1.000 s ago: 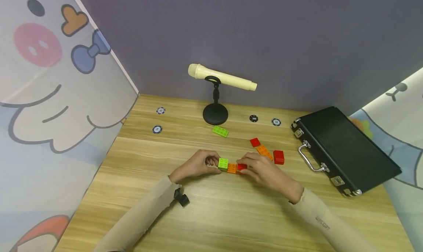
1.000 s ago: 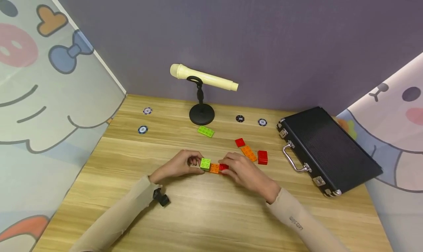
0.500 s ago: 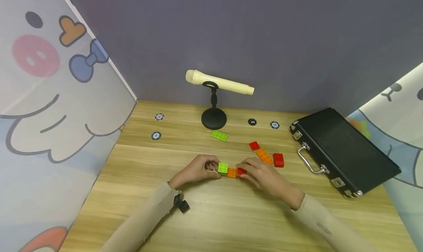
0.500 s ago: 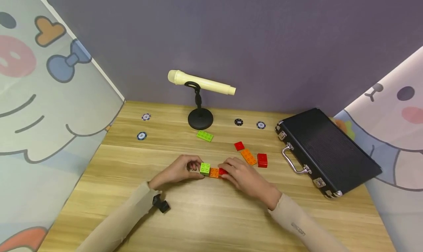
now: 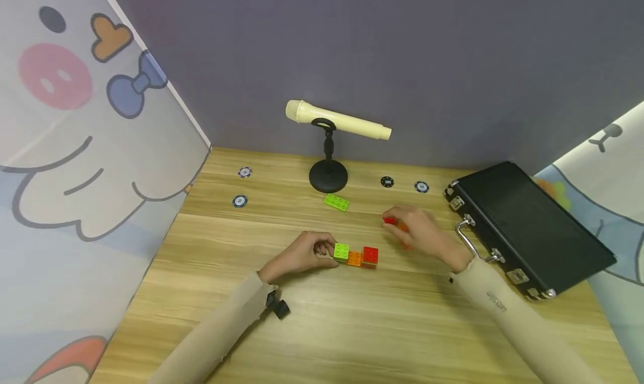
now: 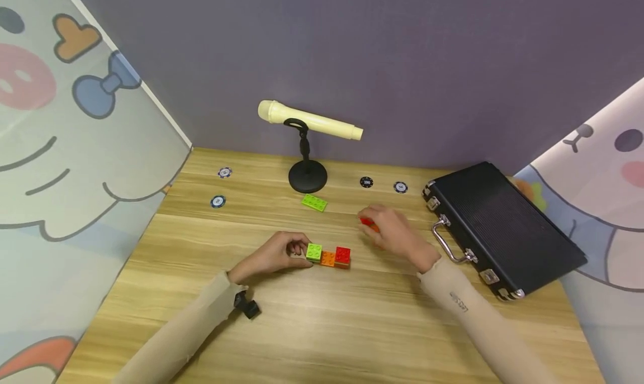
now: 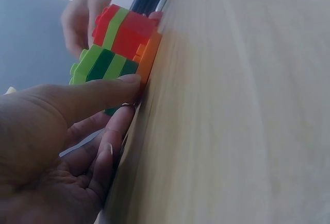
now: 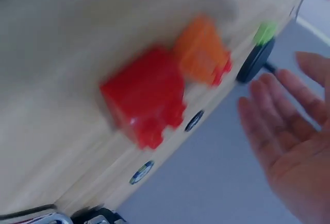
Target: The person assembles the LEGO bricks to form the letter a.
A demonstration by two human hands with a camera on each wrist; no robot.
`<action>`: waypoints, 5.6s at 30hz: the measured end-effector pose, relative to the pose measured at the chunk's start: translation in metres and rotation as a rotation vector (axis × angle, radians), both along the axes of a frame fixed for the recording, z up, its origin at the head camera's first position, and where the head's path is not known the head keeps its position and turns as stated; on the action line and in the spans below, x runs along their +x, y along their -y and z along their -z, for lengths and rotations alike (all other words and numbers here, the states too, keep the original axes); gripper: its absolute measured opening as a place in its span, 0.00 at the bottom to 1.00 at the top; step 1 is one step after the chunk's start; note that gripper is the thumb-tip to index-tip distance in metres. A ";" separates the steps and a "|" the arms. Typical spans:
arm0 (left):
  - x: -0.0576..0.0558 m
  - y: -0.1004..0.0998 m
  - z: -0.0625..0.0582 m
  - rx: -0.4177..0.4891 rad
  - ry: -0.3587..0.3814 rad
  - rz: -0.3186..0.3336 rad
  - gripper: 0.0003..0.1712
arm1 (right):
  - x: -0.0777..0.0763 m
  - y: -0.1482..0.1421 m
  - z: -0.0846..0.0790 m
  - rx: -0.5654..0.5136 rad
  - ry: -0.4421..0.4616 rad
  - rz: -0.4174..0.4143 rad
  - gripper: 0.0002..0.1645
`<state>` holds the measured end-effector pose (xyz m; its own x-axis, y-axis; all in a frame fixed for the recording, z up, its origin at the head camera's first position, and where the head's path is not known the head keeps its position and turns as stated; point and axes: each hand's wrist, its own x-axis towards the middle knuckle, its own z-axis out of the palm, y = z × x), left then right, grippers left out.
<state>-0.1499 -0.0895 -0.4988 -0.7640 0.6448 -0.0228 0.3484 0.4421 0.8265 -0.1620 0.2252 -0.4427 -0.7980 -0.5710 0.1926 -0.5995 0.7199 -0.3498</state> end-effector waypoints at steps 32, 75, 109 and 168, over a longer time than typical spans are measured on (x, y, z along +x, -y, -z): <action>0.005 0.000 -0.001 -0.003 -0.011 -0.009 0.16 | -0.051 -0.013 0.013 0.158 0.126 0.080 0.18; -0.001 0.000 0.002 -0.005 -0.052 -0.002 0.17 | 0.039 0.090 -0.012 0.030 0.010 -0.206 0.17; 0.003 -0.001 0.002 0.022 -0.046 -0.016 0.16 | 0.046 0.097 -0.004 -0.022 0.014 -0.196 0.09; 0.002 -0.001 0.000 -0.003 -0.014 -0.025 0.16 | 0.007 0.049 -0.031 0.018 0.160 -0.086 0.22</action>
